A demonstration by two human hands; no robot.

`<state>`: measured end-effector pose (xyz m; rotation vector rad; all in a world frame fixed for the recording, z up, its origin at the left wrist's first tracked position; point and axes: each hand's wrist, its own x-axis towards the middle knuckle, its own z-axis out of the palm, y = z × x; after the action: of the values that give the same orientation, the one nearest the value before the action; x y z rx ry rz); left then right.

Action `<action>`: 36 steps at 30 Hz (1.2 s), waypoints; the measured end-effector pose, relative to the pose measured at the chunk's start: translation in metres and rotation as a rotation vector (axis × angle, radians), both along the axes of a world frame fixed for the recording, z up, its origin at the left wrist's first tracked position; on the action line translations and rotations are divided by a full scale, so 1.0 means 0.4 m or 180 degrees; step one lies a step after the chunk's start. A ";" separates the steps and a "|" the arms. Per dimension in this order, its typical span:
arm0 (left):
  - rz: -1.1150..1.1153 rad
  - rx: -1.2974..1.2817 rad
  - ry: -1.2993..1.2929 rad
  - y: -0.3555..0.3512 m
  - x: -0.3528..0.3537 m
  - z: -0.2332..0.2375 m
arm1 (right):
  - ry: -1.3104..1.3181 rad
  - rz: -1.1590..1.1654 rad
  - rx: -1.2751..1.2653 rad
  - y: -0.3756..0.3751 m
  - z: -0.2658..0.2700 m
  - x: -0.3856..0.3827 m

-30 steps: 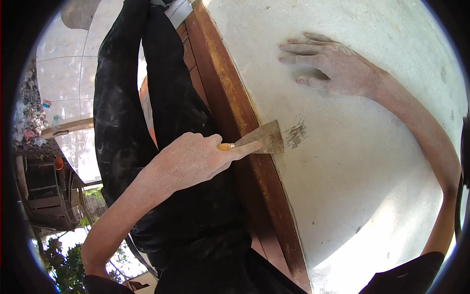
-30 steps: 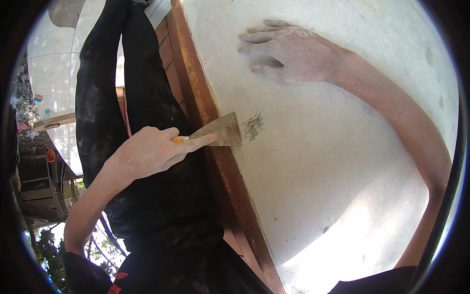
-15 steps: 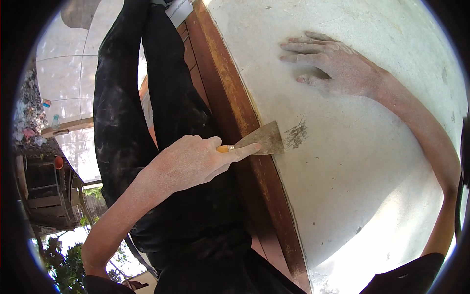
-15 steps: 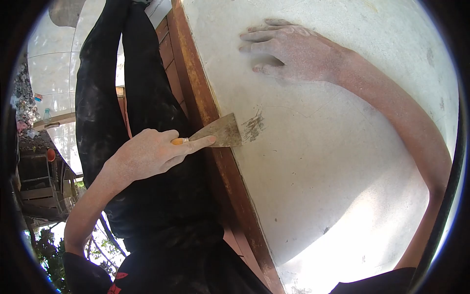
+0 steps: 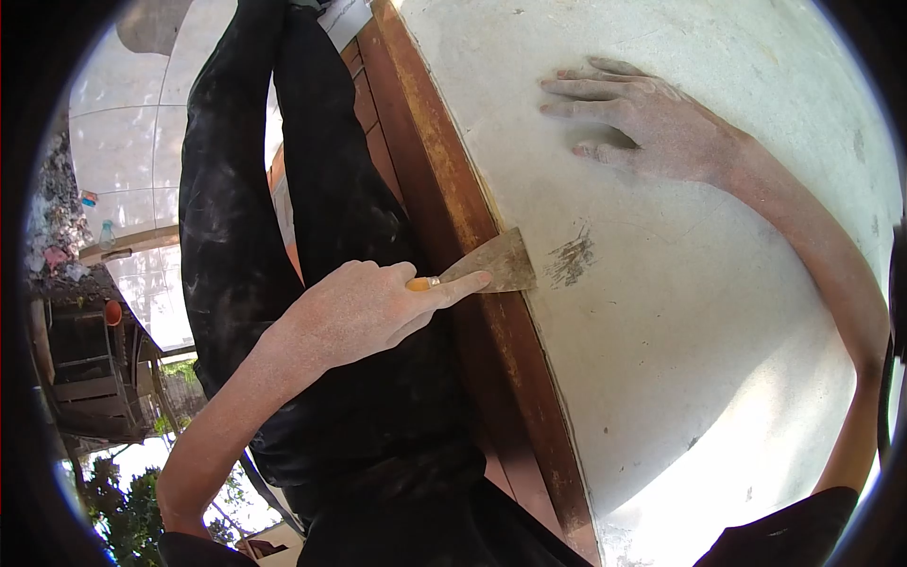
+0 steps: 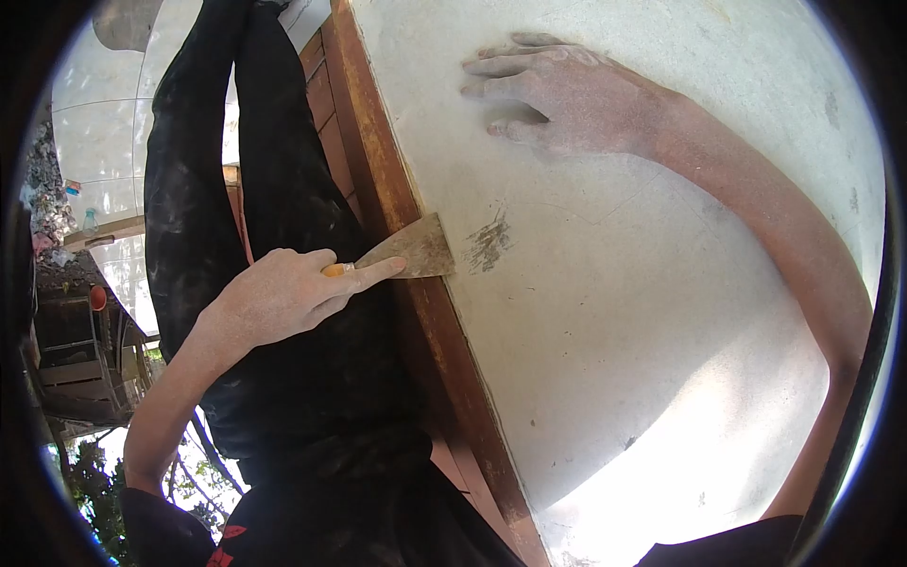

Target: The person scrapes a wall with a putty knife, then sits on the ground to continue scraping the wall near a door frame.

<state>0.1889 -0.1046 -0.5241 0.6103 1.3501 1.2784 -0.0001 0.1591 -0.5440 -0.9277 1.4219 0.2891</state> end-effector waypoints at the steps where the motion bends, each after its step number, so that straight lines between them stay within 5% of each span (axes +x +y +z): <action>1: -0.0002 -0.0009 -0.0005 0.001 0.001 -0.003 | -0.0014 0.0005 -0.0043 0.000 -0.002 0.000; 26: 0.0813 -0.0820 -0.1544 0.059 -0.026 0.132 | -0.0235 -0.0107 -0.0195 0.010 -0.023 -0.003; 36: 0.0505 -0.1142 -0.1910 0.071 -0.050 0.173 | -0.0128 -0.0109 -0.0232 0.014 -0.020 -0.002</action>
<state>0.1690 -0.0760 -0.4550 -0.1324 1.0879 1.1753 -0.0009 0.1647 -0.5520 -0.9623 1.4175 0.1930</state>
